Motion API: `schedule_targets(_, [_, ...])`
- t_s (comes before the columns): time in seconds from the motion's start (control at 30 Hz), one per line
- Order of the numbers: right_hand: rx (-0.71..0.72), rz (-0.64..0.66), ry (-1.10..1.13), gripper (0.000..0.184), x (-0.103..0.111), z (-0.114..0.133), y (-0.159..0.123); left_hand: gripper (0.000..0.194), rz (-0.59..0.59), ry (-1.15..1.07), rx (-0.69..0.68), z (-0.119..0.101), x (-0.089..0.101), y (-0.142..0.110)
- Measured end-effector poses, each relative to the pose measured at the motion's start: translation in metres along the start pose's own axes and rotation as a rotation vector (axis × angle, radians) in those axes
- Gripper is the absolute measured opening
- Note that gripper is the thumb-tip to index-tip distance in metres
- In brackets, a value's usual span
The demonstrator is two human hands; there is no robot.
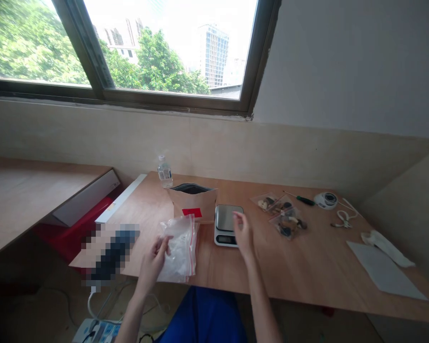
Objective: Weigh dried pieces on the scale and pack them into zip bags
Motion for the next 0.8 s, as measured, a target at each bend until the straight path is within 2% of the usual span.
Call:
schedule_targets(0.07, [-0.044, -0.248, -0.347, 0.038, 0.032, -0.045, 0.02, 0.043, 0.028, 0.102, 0.007, 0.012, 0.007, 0.009])
schedule_targets(0.1, [-0.11, -0.338, -0.518, 0.038, 0.046, -0.068, 0.027, 0.045, 0.001, 0.167, -0.015, 0.017, 0.011, 0.012])
schedule_targets(0.17, [-0.271, -0.423, -0.757, 0.044, 0.067, -0.107, 0.036, 0.052, -0.108, 0.313, -0.141, 0.018, 0.015, 0.014])
schedule_targets(0.23, [-0.325, -0.446, -0.797, 0.046, 0.08, -0.132, 0.039, 0.058, -0.186, 0.44, -0.322, 0.01, 0.011, 0.011])
schedule_targets(0.27, [-0.331, -0.447, -0.8, 0.044, 0.084, -0.14, 0.038, 0.057, -0.176, 0.48, -0.394, 0.006, 0.006, 0.009])
schedule_targets(0.37, [-0.277, -0.471, -0.792, 0.035, 0.092, -0.147, 0.035, 0.046, -0.003, 0.529, -0.462, 0.008, -0.016, 0.002])
schedule_targets(0.5, [-0.214, -0.522, -0.751, 0.032, 0.1, -0.137, 0.029, 0.041, 0.188, 0.592, -0.337, 0.045, -0.039, 0.003])
schedule_targets(0.6, [-0.177, -0.541, -0.701, 0.029, 0.104, -0.111, 0.023, 0.044, 0.269, 0.611, -0.233, 0.065, -0.047, 0.007])
schedule_targets(0.63, [-0.158, -0.541, -0.671, 0.028, 0.105, -0.097, 0.019, 0.043, 0.289, 0.592, -0.206, 0.063, -0.049, 0.008])
schedule_targets(0.7, [-0.132, -0.545, -0.459, 0.024, 0.104, -0.062, 0.008, 0.041, 0.314, 0.505, -0.17, 0.045, -0.053, 0.008])
schedule_targets(0.8, [-0.139, -0.419, -0.094, 0.019, 0.093, -0.002, -0.011, 0.044, 0.361, 0.234, -0.19, -0.005, -0.063, -0.003])
Point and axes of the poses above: each hand's wrist, its own y-axis towards the middle knuckle, its own x-axis out of the back of the hand, z = x × y, the point moved 4 cm from there along y, towards the middle knuckle, and after that the axes turned 12 degrees about -y, right-handed, at the moved point
